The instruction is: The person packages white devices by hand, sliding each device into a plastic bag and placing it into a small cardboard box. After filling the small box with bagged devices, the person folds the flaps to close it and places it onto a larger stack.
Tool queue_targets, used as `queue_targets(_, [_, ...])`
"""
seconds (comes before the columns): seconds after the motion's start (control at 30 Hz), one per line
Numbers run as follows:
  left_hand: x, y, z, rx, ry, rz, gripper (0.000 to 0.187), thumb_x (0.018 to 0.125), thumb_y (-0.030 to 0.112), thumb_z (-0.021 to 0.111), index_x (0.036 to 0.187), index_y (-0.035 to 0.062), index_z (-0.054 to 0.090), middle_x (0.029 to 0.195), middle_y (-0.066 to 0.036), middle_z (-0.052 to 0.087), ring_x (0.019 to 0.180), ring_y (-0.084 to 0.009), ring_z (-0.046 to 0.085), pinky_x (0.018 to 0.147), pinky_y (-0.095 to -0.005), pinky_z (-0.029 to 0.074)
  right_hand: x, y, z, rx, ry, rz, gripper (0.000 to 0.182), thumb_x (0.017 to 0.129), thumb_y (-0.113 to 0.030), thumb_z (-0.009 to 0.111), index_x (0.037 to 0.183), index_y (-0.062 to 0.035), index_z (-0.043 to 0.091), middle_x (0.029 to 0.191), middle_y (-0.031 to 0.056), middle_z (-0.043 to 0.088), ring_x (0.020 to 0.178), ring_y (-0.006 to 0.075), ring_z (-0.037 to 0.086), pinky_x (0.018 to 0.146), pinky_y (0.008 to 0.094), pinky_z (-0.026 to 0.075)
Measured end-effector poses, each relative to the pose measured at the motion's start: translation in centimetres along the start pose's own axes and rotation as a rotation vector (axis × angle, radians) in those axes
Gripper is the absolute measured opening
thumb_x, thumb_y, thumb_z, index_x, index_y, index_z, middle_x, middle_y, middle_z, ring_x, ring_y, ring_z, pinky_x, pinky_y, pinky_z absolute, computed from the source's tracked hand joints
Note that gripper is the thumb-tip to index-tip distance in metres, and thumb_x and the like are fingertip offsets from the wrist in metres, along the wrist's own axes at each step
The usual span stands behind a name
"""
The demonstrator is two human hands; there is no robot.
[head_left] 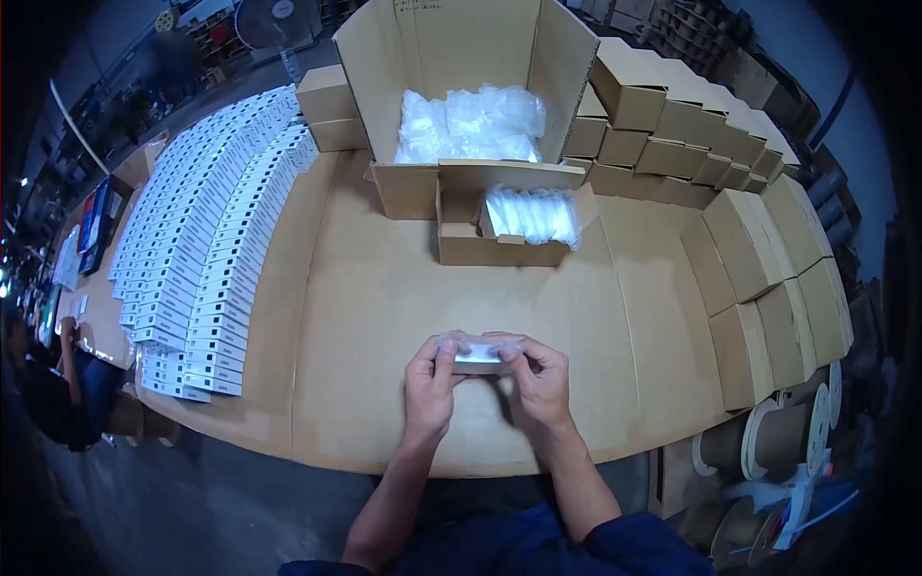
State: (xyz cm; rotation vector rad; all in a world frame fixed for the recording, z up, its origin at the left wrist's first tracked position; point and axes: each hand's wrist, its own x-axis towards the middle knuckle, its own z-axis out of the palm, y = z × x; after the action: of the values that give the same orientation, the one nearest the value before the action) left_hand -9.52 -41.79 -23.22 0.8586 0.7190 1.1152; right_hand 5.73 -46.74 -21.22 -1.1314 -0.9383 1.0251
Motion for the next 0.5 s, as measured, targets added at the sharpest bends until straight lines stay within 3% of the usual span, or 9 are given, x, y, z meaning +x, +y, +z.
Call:
queue_targets(0.07, [0.1, 0.0, 0.1, 0.023, 0.034, -0.011, 0.030, 0.112, 0.025, 0.050, 0.113, -0.0007, 0.064, 0.110, -0.009, 0.068, 0.101, -0.0173, 0.070, 0.088, -0.0349, 0.063, 0.0, 1.9, -0.2, 0.118, 0.064, 0.083, 0.021, 0.100, -0.006, 0.068, 0.118, 0.0039, 0.072, 0.132, 0.0169, 0.068, 0.115, 0.0178, 0.065, 0.098, 0.0300, 0.051])
queue_targets(0.17, [0.3, 0.3, 0.5, 0.056, 0.084, -0.025, 0.026, 0.112, 0.024, 0.050, 0.111, 0.0007, 0.063, 0.108, -0.010, 0.068, 0.101, -0.0207, 0.071, 0.091, -0.0403, 0.063, -0.1, -1.5, 2.3, 0.250, 0.284, -0.054, 0.021, 0.098, -0.008, 0.070, 0.116, 0.0033, 0.074, 0.137, 0.0191, 0.066, 0.119, 0.0212, 0.065, 0.101, 0.0303, 0.050])
queue_targets(0.27, [0.4, 1.1, 0.5, 0.041, 0.121, -0.030, 0.027, 0.112, 0.025, 0.050, 0.111, 0.0014, 0.063, 0.106, -0.009, 0.069, 0.098, -0.0200, 0.072, 0.089, -0.0393, 0.064, 0.2, -0.8, 0.8, 0.071, 0.064, -0.417, 0.020, 0.094, -0.005, 0.073, 0.113, -0.0012, 0.078, 0.139, 0.0196, 0.065, 0.120, 0.0251, 0.066, 0.103, 0.0318, 0.049])
queue_targets(0.3, [0.5, 1.1, 0.3, 0.028, 0.116, -0.023, 0.027, 0.112, 0.025, 0.050, 0.110, 0.0015, 0.063, 0.105, -0.009, 0.069, 0.097, -0.0198, 0.072, 0.088, -0.0388, 0.064, 0.4, -1.2, -0.5, -0.148, -0.095, -0.424, 0.024, 0.088, -0.002, 0.077, 0.112, -0.0058, 0.080, 0.142, 0.0190, 0.062, 0.119, 0.0275, 0.066, 0.103, 0.0358, 0.051])
queue_targets(0.4, [0.7, 0.5, -0.2, 0.021, 0.067, 0.018, 0.026, 0.112, 0.025, 0.049, 0.110, 0.0021, 0.063, 0.104, -0.010, 0.069, 0.094, -0.0193, 0.072, 0.084, -0.0370, 0.063, 0.5, -2.1, -1.2, -0.367, -0.288, -0.214, 0.030, 0.084, -0.001, 0.080, 0.113, -0.0077, 0.081, 0.137, 0.0171, 0.067, 0.118, 0.0287, 0.067, 0.100, 0.0387, 0.053])
queue_targets(0.43, [0.8, 0.2, -0.4, 0.023, 0.050, 0.036, 0.026, 0.112, 0.024, 0.049, 0.110, 0.0023, 0.062, 0.103, -0.010, 0.069, 0.093, -0.0191, 0.072, 0.083, -0.0365, 0.063, 0.7, -1.7, -1.2, -0.458, -0.267, -0.265, 0.034, 0.080, -0.002, 0.082, 0.114, -0.0066, 0.080, 0.122, 0.0152, 0.074, 0.109, 0.0292, 0.070, 0.096, 0.0387, 0.054])
queue_targets(0.5, [1.2, -0.4, -1.2, -0.044, 0.059, 0.035, 0.024, 0.112, 0.024, 0.048, 0.113, 0.0029, 0.060, 0.101, -0.009, 0.068, 0.092, -0.0188, 0.072, 0.081, -0.0355, 0.063, 1.1, -2.1, -1.0, -0.457, -0.234, -0.293, 0.035, 0.079, -0.002, 0.082, 0.114, -0.0063, 0.080, 0.112, 0.0144, 0.077, 0.104, 0.0296, 0.071, 0.095, 0.0383, 0.054])
